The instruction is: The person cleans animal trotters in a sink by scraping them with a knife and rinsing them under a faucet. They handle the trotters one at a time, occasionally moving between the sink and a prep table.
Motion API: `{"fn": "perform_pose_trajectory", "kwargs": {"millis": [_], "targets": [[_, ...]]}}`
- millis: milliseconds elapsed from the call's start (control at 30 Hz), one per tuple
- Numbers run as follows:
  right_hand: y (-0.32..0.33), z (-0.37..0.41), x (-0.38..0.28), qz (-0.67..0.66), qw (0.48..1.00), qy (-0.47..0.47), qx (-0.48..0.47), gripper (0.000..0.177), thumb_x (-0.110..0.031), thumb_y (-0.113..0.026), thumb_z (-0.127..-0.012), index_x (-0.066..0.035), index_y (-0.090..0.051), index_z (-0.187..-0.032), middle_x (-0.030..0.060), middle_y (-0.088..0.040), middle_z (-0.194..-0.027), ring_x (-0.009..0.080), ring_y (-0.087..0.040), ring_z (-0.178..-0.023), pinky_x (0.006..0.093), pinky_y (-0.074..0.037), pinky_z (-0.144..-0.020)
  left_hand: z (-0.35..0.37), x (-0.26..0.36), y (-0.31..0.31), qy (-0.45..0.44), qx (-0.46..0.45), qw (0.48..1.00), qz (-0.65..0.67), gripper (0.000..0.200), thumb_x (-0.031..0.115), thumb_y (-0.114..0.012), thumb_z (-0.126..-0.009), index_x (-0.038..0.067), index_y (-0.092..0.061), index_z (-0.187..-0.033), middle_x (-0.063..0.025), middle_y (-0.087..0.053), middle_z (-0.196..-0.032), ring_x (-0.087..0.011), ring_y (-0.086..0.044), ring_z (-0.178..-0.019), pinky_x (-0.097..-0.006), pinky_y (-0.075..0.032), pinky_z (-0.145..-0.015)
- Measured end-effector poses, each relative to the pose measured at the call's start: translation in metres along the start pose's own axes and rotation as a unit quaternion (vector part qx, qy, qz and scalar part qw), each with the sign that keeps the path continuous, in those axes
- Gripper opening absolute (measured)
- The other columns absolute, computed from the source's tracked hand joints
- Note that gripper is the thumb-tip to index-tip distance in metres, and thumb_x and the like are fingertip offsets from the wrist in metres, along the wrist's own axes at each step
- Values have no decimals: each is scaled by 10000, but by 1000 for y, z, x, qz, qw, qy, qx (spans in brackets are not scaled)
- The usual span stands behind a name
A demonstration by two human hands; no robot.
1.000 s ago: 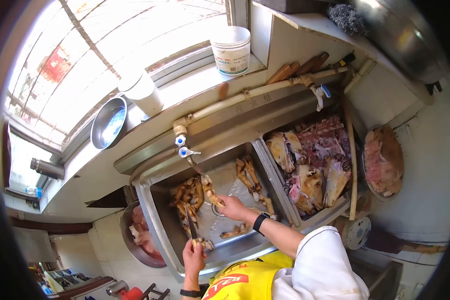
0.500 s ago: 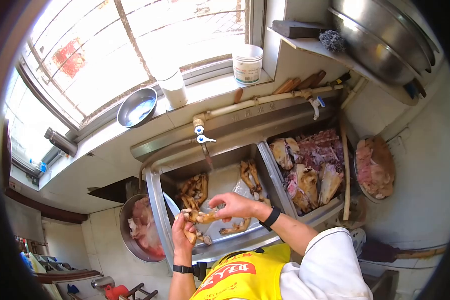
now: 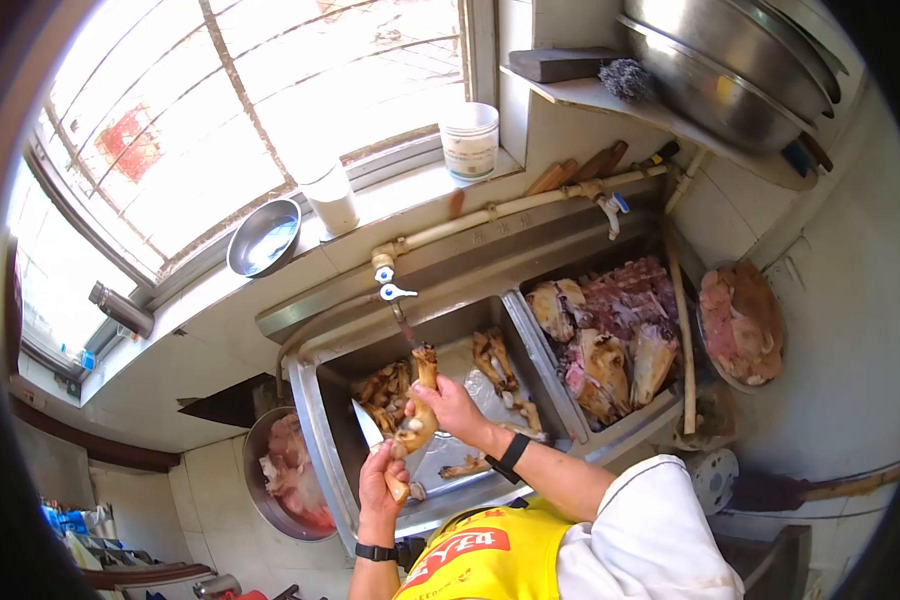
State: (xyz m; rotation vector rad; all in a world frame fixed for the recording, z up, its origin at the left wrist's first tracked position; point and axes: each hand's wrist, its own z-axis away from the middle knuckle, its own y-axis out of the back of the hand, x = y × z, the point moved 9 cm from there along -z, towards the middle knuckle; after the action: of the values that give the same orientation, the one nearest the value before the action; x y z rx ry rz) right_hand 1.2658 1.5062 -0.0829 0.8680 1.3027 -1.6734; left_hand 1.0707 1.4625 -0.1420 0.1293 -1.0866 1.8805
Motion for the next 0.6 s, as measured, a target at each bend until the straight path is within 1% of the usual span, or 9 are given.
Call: {"fn": "perform_pose_trajectory", "kwargs": {"millis": [33,133,200,267,300,367,467,533,600], "targets": [[10,-2,3,11,1000,8,26,212,-236,-527,-1101,-32,-573,-1129,74,-674,-892,141,-685,-784,277,-575,-727,3,-2,-3,6,-1,1000,-3,136,192,-621,-1041,78,-623,-1113,0,-626,-855,-83,-513,-589,-227,-455,-493],[41,-3,20,40,997,-45,50,234,-263,-531,-1099,-32,-563,-1110,54,-650,-849,129,-652,-684,277,-558,-636,10,7,-5,-47,64,960,-270,83,154,-615,-1021,91,-565,-1043,-32,-619,-799,-109,-574,-578,-280,-495,-482],[57,0,24,47,995,-73,55,226,-252,-555,-1076,-28,-581,-1054,40,-628,-803,121,-620,-623,279,-540,-587,2,3,8,-86,80,944,-309,112,144,-584,-1015,47,-581,-1072,-38,-615,-758,-117,-547,-496,-299,-450,-420],[57,7,28,149,978,-143,-2,180,-197,-602,-1024,-22,-602,-983,36,-631,-760,119,-622,-626,291,-540,-590,10,22,-15,-276,65,755,-592,166,175,-618,-1002,22,-613,-1063,-109,-678,-781,-236,-647,-558,-380,-498,-488],[57,7,24,216,970,-113,-17,155,-157,-637,-973,-7,-625,-935,35,-641,-727,121,-630,-633,297,-537,-590,8,18,-11,-272,66,756,-592,166,175,-618,-1002,22,-613,-1063,-109,-678,-781,-236,-647,-558,-380,-498,-488],[59,12,28,230,965,-121,-34,175,-172,-654,-942,2,-647,-927,53,-668,-722,134,-651,-630,308,-542,-598,27,20,-68,-344,1,616,-709,224,210,-670,-969,15,-637,-1072,-198,-702,-830,-386,-697,-715,-456,-528,-606],[58,15,26,281,952,-112,-54,220,-200,-676,-903,18,-683,-930,86,-710,-730,151,-684,-632,319,-551,-613,28,14,-86,-317,-10,620,-718,254,234,-704,-940,36,-645,-1088,-241,-689,-894,-470,-664,-842,-499,-531,-698],[54,17,18,317,941,-100,-58,242,-213,-681,-895,25,-697,-941,102,-726,-743,156,-697,-638,319,-554,-619,26,12,-87,-311,-3,615,-725,244,246,-703,-944,52,-647,-1082,-226,-696,-885,-457,-672,-837,-500,-530,-687],[52,23,3,387,914,-115,-37,252,-214,-673,-871,18,-718,-960,166,-742,-793,251,-732,-683,372,-572,-661,22,9,-84,-303,-2,605,-736,232,246,-703,-946,56,-644,-1064,-223,-698,-886,-461,-669,-825,-508,-527,-677]]}}
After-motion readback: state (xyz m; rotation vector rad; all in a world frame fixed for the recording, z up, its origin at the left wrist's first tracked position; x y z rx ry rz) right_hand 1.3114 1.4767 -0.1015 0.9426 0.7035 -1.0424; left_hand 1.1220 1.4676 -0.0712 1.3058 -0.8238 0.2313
